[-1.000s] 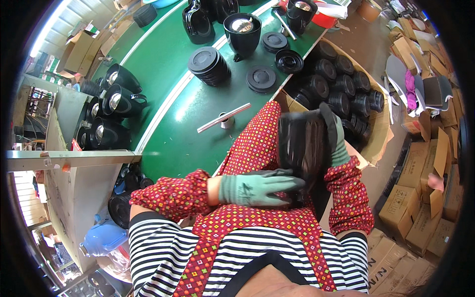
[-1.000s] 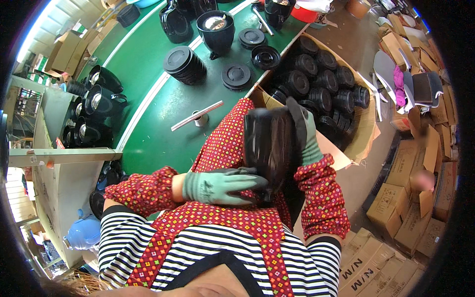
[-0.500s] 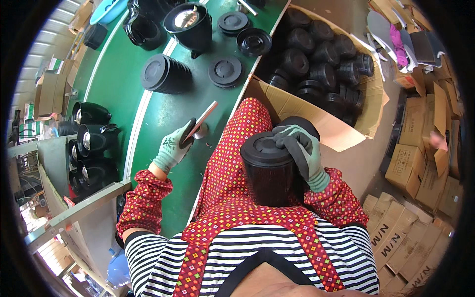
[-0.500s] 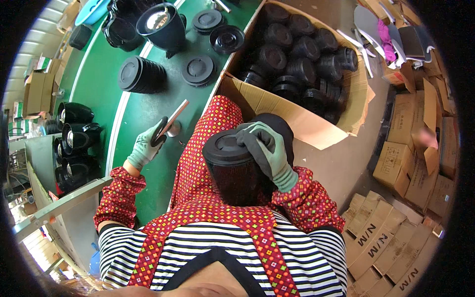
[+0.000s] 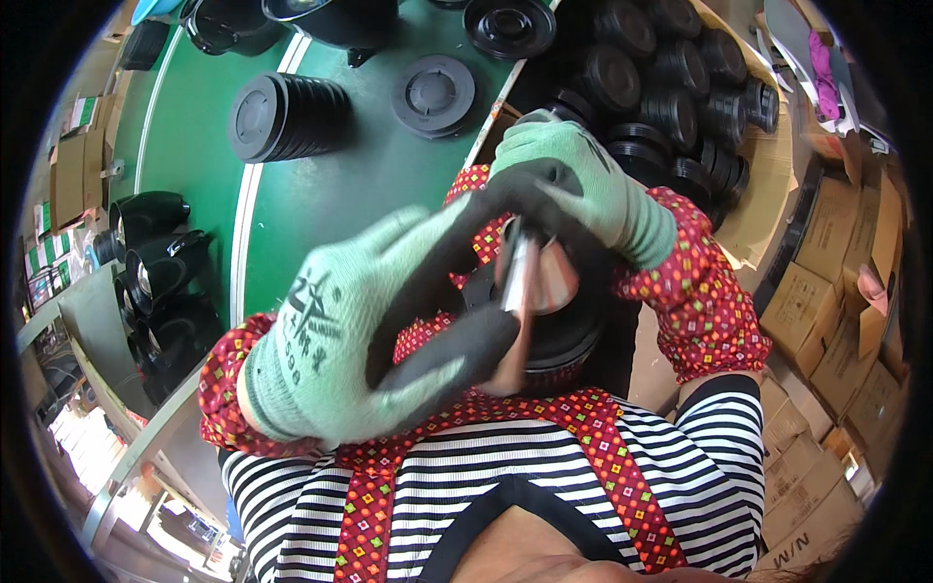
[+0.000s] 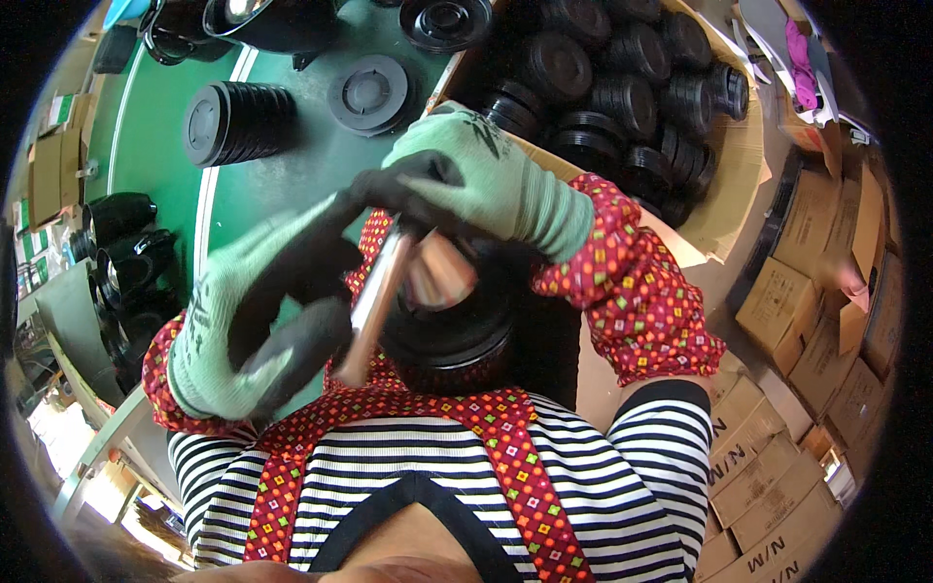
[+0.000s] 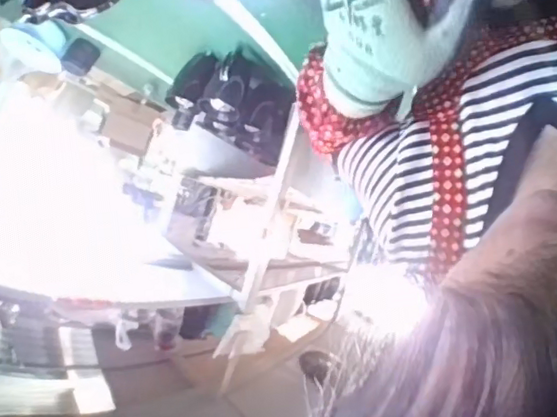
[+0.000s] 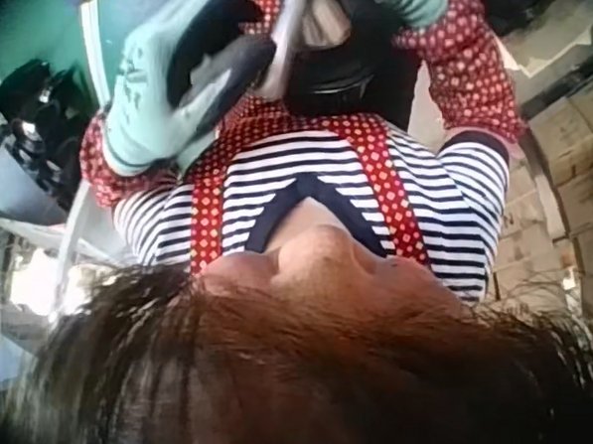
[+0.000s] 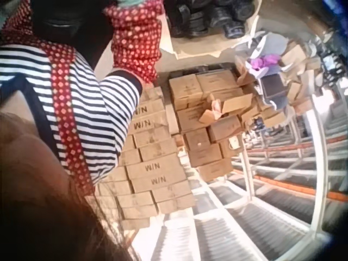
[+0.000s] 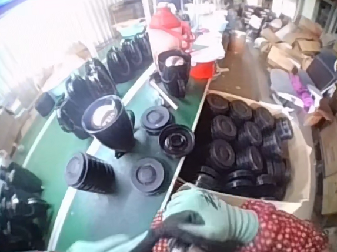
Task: The person repeatedly picks up black kettle bodies and lids from a green workbench, inserts a metal inner pot into the kettle body, and secures the lid. Completed units are placed back on the bench.
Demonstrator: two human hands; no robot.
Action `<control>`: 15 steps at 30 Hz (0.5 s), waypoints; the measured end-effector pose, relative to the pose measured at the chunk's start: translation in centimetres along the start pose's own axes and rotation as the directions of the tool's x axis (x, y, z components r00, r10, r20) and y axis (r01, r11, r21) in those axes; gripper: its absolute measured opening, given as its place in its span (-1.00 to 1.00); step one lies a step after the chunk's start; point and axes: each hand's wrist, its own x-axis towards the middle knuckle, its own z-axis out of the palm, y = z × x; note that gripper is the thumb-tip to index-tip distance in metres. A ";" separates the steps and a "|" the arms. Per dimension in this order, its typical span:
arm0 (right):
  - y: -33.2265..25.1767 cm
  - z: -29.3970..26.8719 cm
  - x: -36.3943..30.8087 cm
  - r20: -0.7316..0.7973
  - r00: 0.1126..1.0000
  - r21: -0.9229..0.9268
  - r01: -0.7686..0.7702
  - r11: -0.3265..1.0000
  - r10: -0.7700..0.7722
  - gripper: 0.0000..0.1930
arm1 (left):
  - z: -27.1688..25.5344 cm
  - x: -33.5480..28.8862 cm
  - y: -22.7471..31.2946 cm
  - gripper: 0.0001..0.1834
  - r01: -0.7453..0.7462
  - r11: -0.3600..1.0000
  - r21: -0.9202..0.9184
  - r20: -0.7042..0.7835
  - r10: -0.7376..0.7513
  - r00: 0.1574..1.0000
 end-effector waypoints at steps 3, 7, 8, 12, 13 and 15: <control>4.6 3.3 -2.4 -0.056 0.998 0.416 -0.005 0.909 0.031 -0.66 | 0.3 3.4 -1.0 -0.27 -0.453 0.866 0.211 0.045 0.454 0.890; 2.1 4.5 -2.0 -0.098 0.992 0.719 0.019 0.695 0.075 -0.76 | 6.5 5.6 -1.0 -0.36 -0.680 0.731 0.056 0.117 0.671 0.732; 0.6 4.0 -1.7 -0.048 0.988 0.747 -0.064 0.662 0.150 -0.78 | 8.0 5.8 -0.7 -0.37 -0.690 0.720 0.082 0.177 0.670 0.721; -1.0 3.2 0.2 0.184 0.983 0.785 -0.154 0.600 0.012 -0.59 | 11.9 5.7 3.1 -0.56 -0.469 0.796 0.382 0.068 0.482 0.874; -1.1 3.9 0.2 0.194 0.981 0.813 -0.159 0.560 -0.003 -0.60 | 13.0 5.8 3.1 -0.57 -0.431 0.789 0.438 0.035 0.465 0.885; -0.8 5.0 0.2 0.211 0.977 0.797 -0.156 0.584 -0.026 -0.60 | 14.1 5.8 2.6 -0.57 -0.348 0.806 0.478 -0.039 0.416 0.909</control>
